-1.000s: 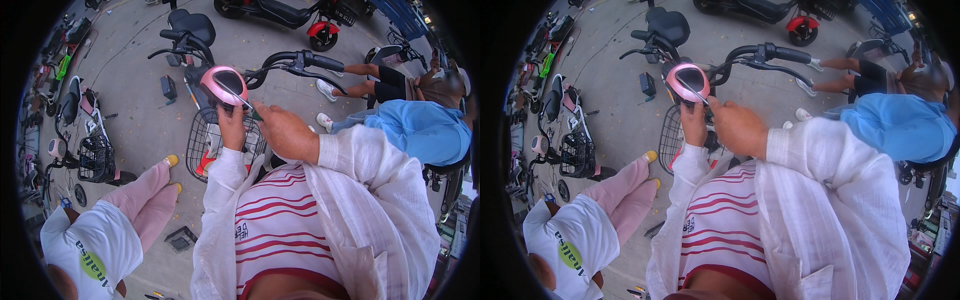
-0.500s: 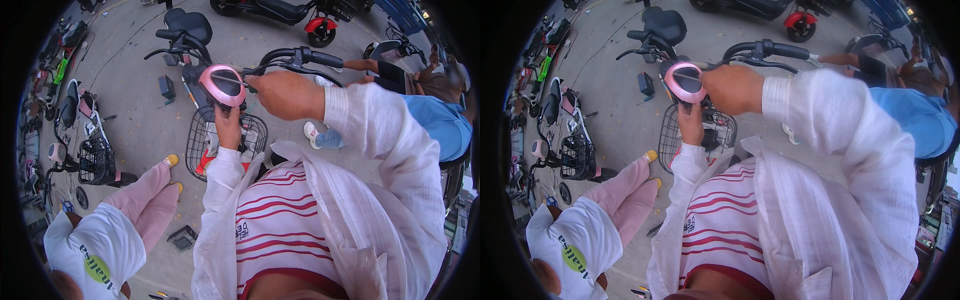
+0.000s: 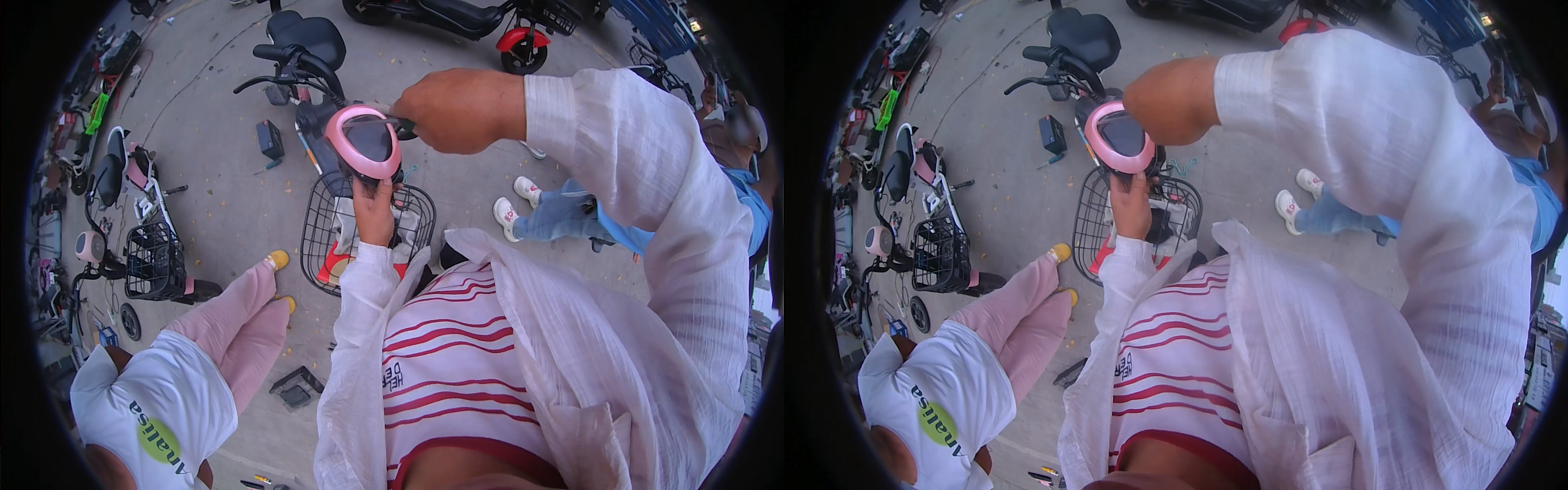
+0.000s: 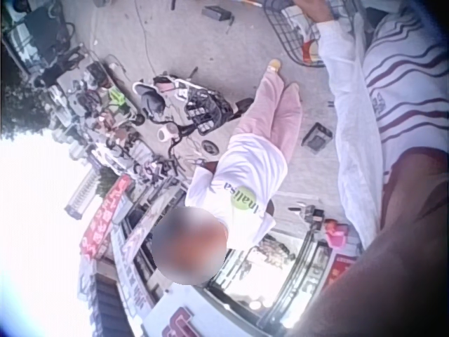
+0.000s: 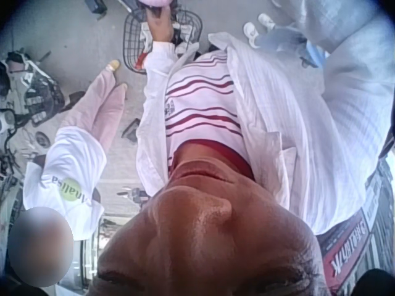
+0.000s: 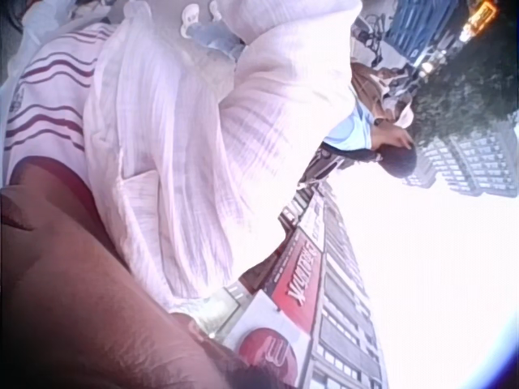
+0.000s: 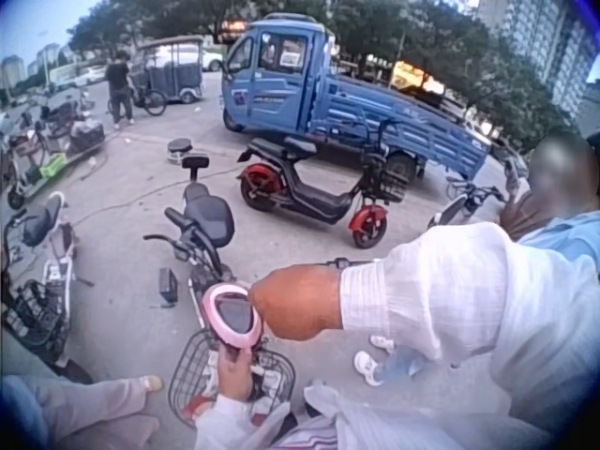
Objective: The person uses a screwdriver to tighten screws on the pink handlebar grip of an electric bicycle. The person holds the grip with one hand and turns the screwdriver with the other to secure the component.
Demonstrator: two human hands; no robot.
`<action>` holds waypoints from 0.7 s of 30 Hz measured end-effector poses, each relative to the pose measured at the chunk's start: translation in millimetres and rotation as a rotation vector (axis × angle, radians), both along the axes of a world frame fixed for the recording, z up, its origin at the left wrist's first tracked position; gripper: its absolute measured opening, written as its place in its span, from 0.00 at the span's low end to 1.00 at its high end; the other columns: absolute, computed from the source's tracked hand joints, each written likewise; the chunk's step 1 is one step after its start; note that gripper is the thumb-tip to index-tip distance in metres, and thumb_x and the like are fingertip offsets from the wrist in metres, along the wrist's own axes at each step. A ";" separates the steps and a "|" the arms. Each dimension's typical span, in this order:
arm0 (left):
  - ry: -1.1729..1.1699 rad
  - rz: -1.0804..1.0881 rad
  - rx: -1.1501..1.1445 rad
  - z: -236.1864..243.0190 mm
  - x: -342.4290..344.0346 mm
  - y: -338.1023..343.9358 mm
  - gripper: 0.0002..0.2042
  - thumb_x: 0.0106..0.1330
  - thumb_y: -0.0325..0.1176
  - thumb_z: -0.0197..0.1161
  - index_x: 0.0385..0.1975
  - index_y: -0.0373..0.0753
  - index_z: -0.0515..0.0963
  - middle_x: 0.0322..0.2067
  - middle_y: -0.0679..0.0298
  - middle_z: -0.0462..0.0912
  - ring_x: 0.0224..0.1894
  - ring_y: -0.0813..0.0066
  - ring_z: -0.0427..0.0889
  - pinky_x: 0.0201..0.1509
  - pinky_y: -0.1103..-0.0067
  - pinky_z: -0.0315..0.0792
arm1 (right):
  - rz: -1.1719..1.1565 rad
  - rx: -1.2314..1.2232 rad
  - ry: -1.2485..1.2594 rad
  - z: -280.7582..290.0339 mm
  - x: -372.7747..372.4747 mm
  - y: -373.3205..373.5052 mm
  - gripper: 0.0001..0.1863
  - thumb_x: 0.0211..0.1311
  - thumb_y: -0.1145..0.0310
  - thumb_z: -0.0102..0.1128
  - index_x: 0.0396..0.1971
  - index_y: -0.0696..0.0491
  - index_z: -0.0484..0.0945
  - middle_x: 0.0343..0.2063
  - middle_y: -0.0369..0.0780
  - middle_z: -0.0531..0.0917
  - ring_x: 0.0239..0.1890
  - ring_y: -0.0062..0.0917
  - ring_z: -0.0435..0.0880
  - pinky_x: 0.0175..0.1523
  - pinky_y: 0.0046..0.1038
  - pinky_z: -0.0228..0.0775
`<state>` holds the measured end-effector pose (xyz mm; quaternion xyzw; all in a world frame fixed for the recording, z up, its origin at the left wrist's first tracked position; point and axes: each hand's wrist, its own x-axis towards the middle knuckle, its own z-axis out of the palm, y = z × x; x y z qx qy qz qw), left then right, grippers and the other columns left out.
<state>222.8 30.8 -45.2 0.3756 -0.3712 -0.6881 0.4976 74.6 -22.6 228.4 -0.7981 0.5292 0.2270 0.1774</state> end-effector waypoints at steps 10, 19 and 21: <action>0.357 0.114 0.089 -1.1 3.5 2.1 0.20 0.72 0.28 0.59 0.60 0.35 0.64 0.52 0.60 0.77 0.44 0.69 0.83 0.43 0.75 0.81 | -0.283 -0.220 -0.387 -51.8 -39.0 71.9 0.23 0.59 0.71 0.60 0.55 0.52 0.70 0.37 0.48 0.84 0.38 0.46 0.84 0.40 0.43 0.76; 0.328 0.135 0.136 0.7 0.8 -2.9 0.21 0.71 0.29 0.61 0.61 0.35 0.65 0.52 0.59 0.78 0.46 0.68 0.83 0.45 0.74 0.80 | -0.064 -0.365 -0.610 -156.6 13.8 43.4 0.21 0.52 0.68 0.69 0.46 0.50 0.72 0.49 0.42 0.75 0.40 0.40 0.85 0.41 0.39 0.79; 0.322 0.043 0.105 -3.6 11.6 1.3 0.21 0.71 0.31 0.61 0.61 0.35 0.66 0.52 0.59 0.78 0.46 0.68 0.83 0.46 0.74 0.80 | 0.109 -0.377 -0.572 -164.6 12.0 31.1 0.15 0.54 0.70 0.64 0.42 0.51 0.74 0.44 0.42 0.76 0.39 0.39 0.86 0.39 0.38 0.79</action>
